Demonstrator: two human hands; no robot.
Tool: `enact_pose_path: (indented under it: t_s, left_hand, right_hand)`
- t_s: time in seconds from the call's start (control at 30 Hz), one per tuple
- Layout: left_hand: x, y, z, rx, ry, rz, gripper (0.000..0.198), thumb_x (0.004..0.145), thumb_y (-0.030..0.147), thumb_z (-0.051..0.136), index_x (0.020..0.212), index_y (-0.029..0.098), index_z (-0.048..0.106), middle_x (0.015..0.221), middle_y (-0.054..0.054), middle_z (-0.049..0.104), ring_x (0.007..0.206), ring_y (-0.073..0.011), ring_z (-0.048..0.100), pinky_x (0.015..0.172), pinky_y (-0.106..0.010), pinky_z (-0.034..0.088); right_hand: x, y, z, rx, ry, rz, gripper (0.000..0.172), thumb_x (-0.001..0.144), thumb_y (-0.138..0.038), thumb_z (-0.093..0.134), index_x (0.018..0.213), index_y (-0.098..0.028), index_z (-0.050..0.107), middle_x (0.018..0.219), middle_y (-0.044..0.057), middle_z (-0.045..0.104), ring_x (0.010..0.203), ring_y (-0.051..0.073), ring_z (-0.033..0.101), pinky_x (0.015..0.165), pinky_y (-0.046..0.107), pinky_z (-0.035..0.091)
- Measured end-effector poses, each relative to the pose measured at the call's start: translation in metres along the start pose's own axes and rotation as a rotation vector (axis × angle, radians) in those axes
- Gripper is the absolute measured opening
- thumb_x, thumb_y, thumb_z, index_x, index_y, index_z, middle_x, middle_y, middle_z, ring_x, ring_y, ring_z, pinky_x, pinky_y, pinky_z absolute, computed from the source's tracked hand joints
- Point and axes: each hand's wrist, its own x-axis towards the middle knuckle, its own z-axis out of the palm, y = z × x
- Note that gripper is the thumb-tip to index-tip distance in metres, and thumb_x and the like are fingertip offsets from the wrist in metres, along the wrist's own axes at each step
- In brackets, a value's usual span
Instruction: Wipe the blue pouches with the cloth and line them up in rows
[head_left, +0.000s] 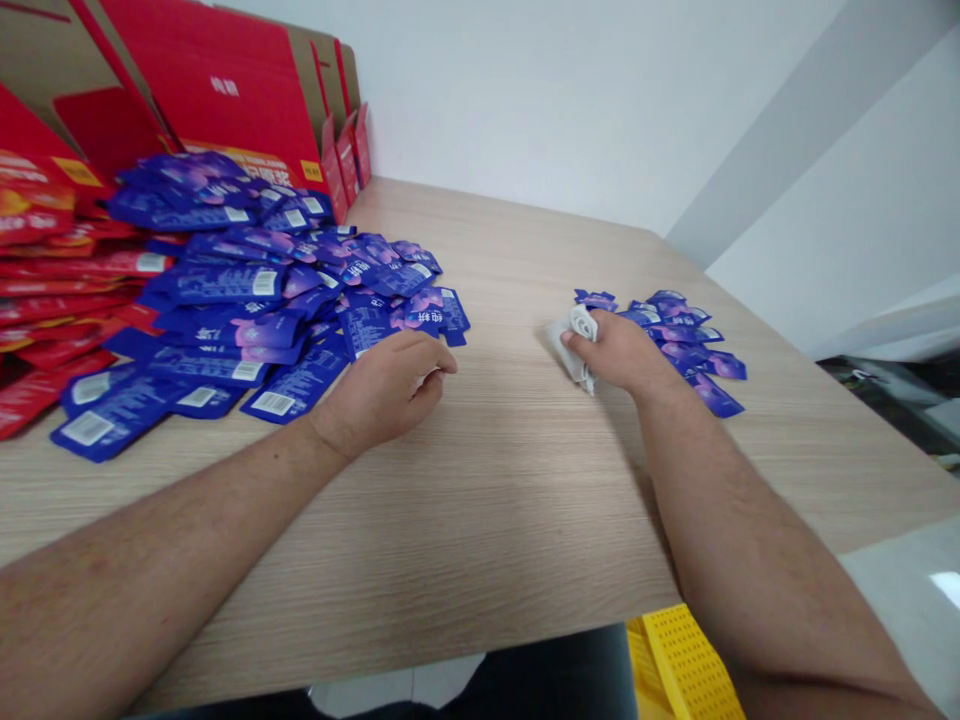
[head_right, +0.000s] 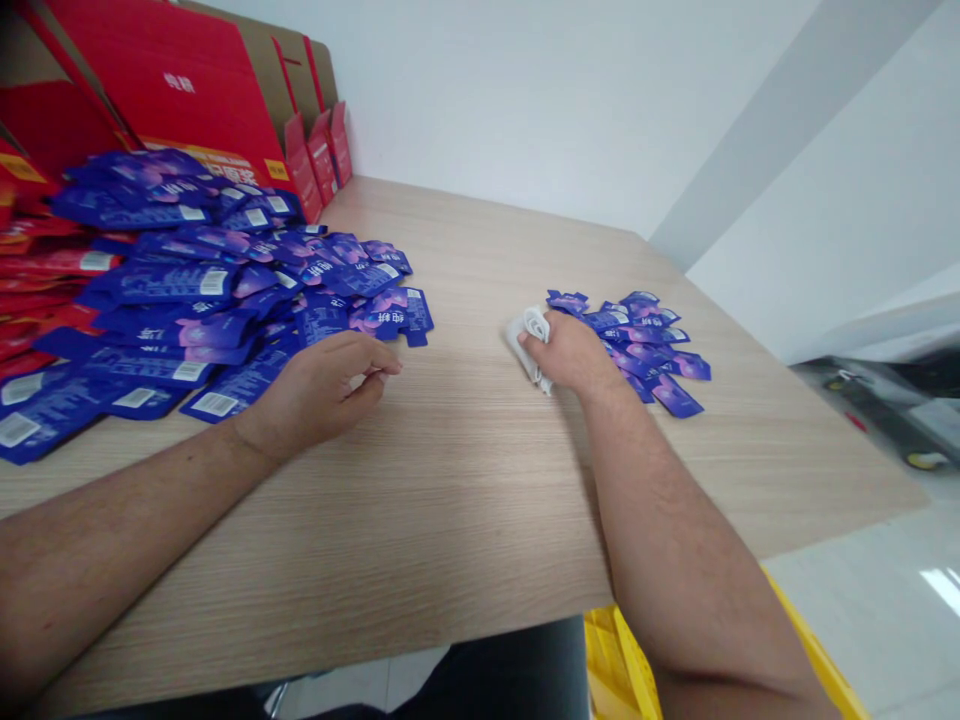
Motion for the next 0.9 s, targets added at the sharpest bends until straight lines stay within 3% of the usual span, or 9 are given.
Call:
enact_pose_path:
  t_s: [0.1,0.2,0.47,0.63,0.73,0.9]
  left_hand:
    - [0.0,-0.001,0.0,0.008,-0.02,-0.005,0.022,0.088,0.006,0.053,0.097,0.019,0.069,0.095,-0.005,0.077,0.096,-0.0203,0.074,0.089,-0.034,0.06]
    - [0.0,-0.001,0.0,0.004,-0.028,-0.008,0.022,0.088,0.006,0.053,0.097,0.019,0.069,0.096,-0.005,0.077,0.095,-0.0204,0.073,0.088,-0.035,0.06]
    - [0.0,0.0,0.001,-0.001,-0.012,0.021,0.022,0.087,0.005,0.054,0.096,0.017,0.07,0.094,-0.006,0.077,0.093,-0.0196,0.073,0.086,-0.033,0.06]
    - [0.0,0.0,0.001,-0.003,-0.005,0.031,0.022,0.086,0.003,0.054,0.095,0.015,0.071,0.092,-0.007,0.077,0.091,-0.0201,0.073,0.085,-0.033,0.06]
    - [0.0,0.001,0.0,-0.015,-0.026,0.014,0.022,0.086,0.004,0.054,0.095,0.015,0.071,0.092,-0.007,0.077,0.092,-0.02,0.073,0.086,-0.033,0.06]
    - [0.001,0.004,0.0,-0.03,-0.115,-0.108,0.026,0.088,0.007,0.051,0.1,0.015,0.073,0.099,-0.007,0.078,0.098,-0.0206,0.073,0.091,-0.034,0.058]
  right_hand:
    - [0.007,0.02,-0.001,-0.079,0.066,0.131,0.039,0.1,-0.041,0.055,0.12,-0.012,0.072,0.119,0.023,0.077,0.107,0.035,0.072,0.088,0.041,0.051]
    - [0.013,0.035,0.003,-0.122,0.002,0.211,0.04,0.1,-0.039,0.055,0.12,-0.009,0.072,0.121,0.026,0.076,0.109,0.035,0.073,0.089,0.04,0.052]
    - [0.011,0.027,0.003,-0.139,-0.146,0.153,0.037,0.1,-0.038,0.057,0.119,-0.01,0.073,0.114,0.022,0.078,0.104,0.032,0.074,0.089,0.038,0.052]
    - [0.0,0.002,-0.005,-0.101,-0.247,0.022,0.031,0.1,-0.043,0.06,0.11,-0.017,0.072,0.107,0.015,0.08,0.093,0.028,0.074,0.082,0.034,0.051]
    - [-0.011,-0.02,-0.007,-0.034,-0.338,-0.149,0.028,0.098,-0.042,0.062,0.11,-0.018,0.072,0.106,0.013,0.08,0.091,0.027,0.074,0.08,0.035,0.052]
    - [-0.039,-0.063,-0.011,0.258,-0.489,-0.599,0.036,0.092,-0.031,0.068,0.126,-0.021,0.071,0.132,0.012,0.075,0.12,0.029,0.07,0.104,0.042,0.052]
